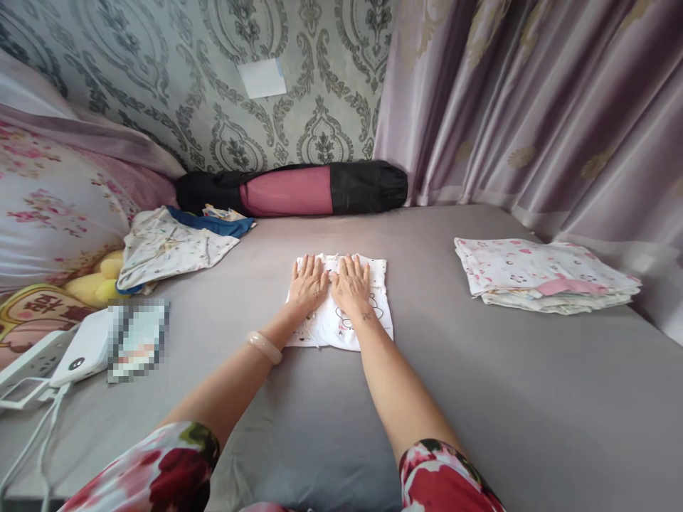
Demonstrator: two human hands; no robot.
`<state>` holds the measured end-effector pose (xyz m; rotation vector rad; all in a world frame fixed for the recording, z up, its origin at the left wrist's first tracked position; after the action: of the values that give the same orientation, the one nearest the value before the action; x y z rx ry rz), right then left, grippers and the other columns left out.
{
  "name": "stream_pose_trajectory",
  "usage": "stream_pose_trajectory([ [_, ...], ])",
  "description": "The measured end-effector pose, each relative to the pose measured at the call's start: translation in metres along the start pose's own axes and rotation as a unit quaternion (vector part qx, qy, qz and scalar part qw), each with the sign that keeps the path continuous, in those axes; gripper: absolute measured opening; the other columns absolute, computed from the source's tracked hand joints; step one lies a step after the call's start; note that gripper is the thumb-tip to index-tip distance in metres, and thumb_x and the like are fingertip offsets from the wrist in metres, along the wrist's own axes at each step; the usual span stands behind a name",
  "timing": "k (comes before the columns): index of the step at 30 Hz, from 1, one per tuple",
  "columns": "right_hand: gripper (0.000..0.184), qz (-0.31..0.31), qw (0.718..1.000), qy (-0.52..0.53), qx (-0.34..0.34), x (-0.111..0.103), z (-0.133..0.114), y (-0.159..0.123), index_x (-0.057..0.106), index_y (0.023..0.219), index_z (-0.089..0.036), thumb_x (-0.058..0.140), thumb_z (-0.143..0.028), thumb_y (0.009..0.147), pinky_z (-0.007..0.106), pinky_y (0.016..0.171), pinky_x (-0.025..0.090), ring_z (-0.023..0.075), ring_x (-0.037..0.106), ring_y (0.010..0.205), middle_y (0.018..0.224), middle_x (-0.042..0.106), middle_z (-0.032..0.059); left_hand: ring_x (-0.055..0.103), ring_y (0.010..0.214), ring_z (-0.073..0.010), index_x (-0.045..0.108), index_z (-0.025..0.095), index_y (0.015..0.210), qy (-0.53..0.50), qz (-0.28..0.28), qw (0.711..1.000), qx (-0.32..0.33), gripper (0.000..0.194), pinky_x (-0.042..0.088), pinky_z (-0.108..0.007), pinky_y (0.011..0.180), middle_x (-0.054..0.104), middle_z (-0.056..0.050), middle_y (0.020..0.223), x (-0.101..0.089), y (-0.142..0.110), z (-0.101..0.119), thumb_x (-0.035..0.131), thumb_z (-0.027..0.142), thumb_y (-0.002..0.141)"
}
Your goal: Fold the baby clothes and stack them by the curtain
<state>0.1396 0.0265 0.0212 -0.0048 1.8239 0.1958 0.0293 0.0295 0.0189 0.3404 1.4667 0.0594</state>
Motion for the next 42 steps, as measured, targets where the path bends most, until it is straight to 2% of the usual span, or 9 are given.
stream_pose_trajectory([
  [5, 0.057, -0.02, 0.998, -0.012, 0.05, 0.004, 0.008, 0.0, 0.032, 0.151, -0.019, 0.019, -0.041, 0.1, 0.057, 0.116, 0.004, 0.028, 0.014, 0.147, 0.161, 0.021, 0.0083, 0.027, 0.144, -0.0342, 0.037, 0.013, 0.148, -0.003, -0.046, 0.999, -0.011, 0.059, 0.021, -0.055, 0.115, 0.036, -0.019, 0.153, 0.01, 0.003, -0.003, 0.02, 0.042, 0.1],
  [12, 0.058, -0.04, 0.998, -0.009, 0.055, 0.003, 0.007, -0.001, 0.031, 0.152, -0.019, 0.015, -0.038, 0.1, 0.056, 0.116, 0.005, 0.026, 0.014, 0.147, 0.161, 0.02, 0.0079, 0.027, 0.144, -0.032, 0.037, 0.012, 0.148, -0.011, -0.044, 0.999, -0.021, 0.061, 0.021, -0.052, 0.116, 0.036, -0.017, 0.153, 0.008, 0.003, -0.004, 0.019, 0.044, 0.099],
  [17, 0.059, 0.007, 0.997, -0.01, 0.081, -0.006, 0.015, -0.002, 0.029, 0.152, -0.013, 0.017, -0.037, 0.1, 0.055, 0.117, 0.001, 0.0262, 0.012, 0.148, 0.161, 0.02, 0.0109, 0.02, 0.147, -0.0299, 0.035, 0.006, 0.148, -0.006, -0.007, 0.998, -0.065, 0.065, 0.012, -0.051, 0.119, 0.032, -0.017, 0.156, -0.002, 0.0, -0.008, 0.012, 0.042, 0.099],
  [20, 0.06, 0.032, 0.992, -0.025, 0.121, -0.009, 0.024, -0.002, 0.03, 0.152, -0.012, 0.022, -0.039, 0.099, 0.056, 0.116, 0.0, 0.0295, 0.01, 0.148, 0.16, 0.021, 0.0143, 0.019, 0.147, -0.0325, 0.035, 0.005, 0.148, -0.002, -0.023, 0.997, -0.077, 0.067, 0.013, -0.053, 0.119, 0.031, -0.019, 0.156, 0.0, 0.0, -0.009, 0.013, 0.045, 0.099],
  [25, 0.065, -0.006, 0.986, -0.026, 0.162, -0.002, 0.033, -0.002, 0.031, 0.151, -0.009, 0.024, -0.045, 0.098, 0.056, 0.115, 0.009, 0.0327, 0.014, 0.147, 0.158, 0.023, 0.0185, 0.02, 0.146, -0.0344, 0.034, 0.005, 0.148, -0.004, -0.073, 0.993, -0.092, 0.068, 0.02, -0.053, 0.116, 0.03, -0.022, 0.155, 0.009, 0.003, -0.01, 0.018, 0.048, 0.098],
  [31, 0.066, -0.012, 0.988, -0.021, 0.152, -0.004, 0.031, 0.0, 0.03, 0.151, -0.007, 0.022, -0.045, 0.099, 0.058, 0.115, 0.01, 0.0338, 0.013, 0.147, 0.158, 0.022, 0.0203, 0.019, 0.146, -0.0346, 0.034, 0.004, 0.147, -0.028, -0.079, 0.993, -0.08, 0.067, 0.022, -0.051, 0.116, 0.03, -0.023, 0.155, 0.006, 0.006, -0.011, 0.021, 0.048, 0.098],
  [36, 0.065, -0.092, 0.99, 0.032, 0.106, -0.009, 0.035, -0.002, 0.024, 0.153, -0.012, 0.014, -0.047, 0.099, 0.058, 0.115, 0.009, 0.0299, 0.009, 0.148, 0.161, 0.016, 0.016, 0.03, 0.143, -0.0281, 0.041, 0.012, 0.142, -0.093, -0.089, 0.99, -0.058, 0.054, 0.028, -0.044, 0.114, 0.037, -0.016, 0.153, -0.009, 0.004, -0.026, 0.024, 0.041, 0.099],
  [39, 0.056, -0.063, 0.996, 0.033, 0.049, -0.026, 0.046, -0.01, 0.032, 0.15, -0.017, 0.021, -0.039, 0.1, 0.05, 0.116, 0.015, 0.027, 0.018, 0.146, 0.159, 0.026, 0.0121, 0.045, 0.131, -0.0272, 0.049, 0.011, 0.134, -0.1, -0.051, 0.99, -0.086, 0.048, 0.036, -0.038, 0.108, 0.049, -0.017, 0.141, -0.025, -0.006, -0.05, 0.033, 0.037, 0.097],
  [42, 0.045, 0.006, 0.998, 0.027, 0.053, -0.047, 0.074, -0.024, 0.053, 0.134, -0.015, 0.039, -0.025, 0.093, 0.034, 0.106, 0.035, 0.0238, 0.046, 0.128, 0.139, 0.053, 0.0128, 0.055, 0.114, -0.0269, 0.063, 0.012, 0.116, -0.111, -0.046, 0.983, -0.138, 0.039, 0.042, -0.035, 0.099, 0.062, -0.016, 0.121, -0.034, -0.019, -0.077, 0.047, 0.039, 0.092],
])
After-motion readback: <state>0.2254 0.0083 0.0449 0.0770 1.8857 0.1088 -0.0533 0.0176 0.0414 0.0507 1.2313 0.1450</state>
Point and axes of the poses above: each hand's wrist, its own y-axis towards the middle knuckle, its own x-axis out of the palm, z = x × y, the point moved 7 cm from there along y, towards the middle knuckle
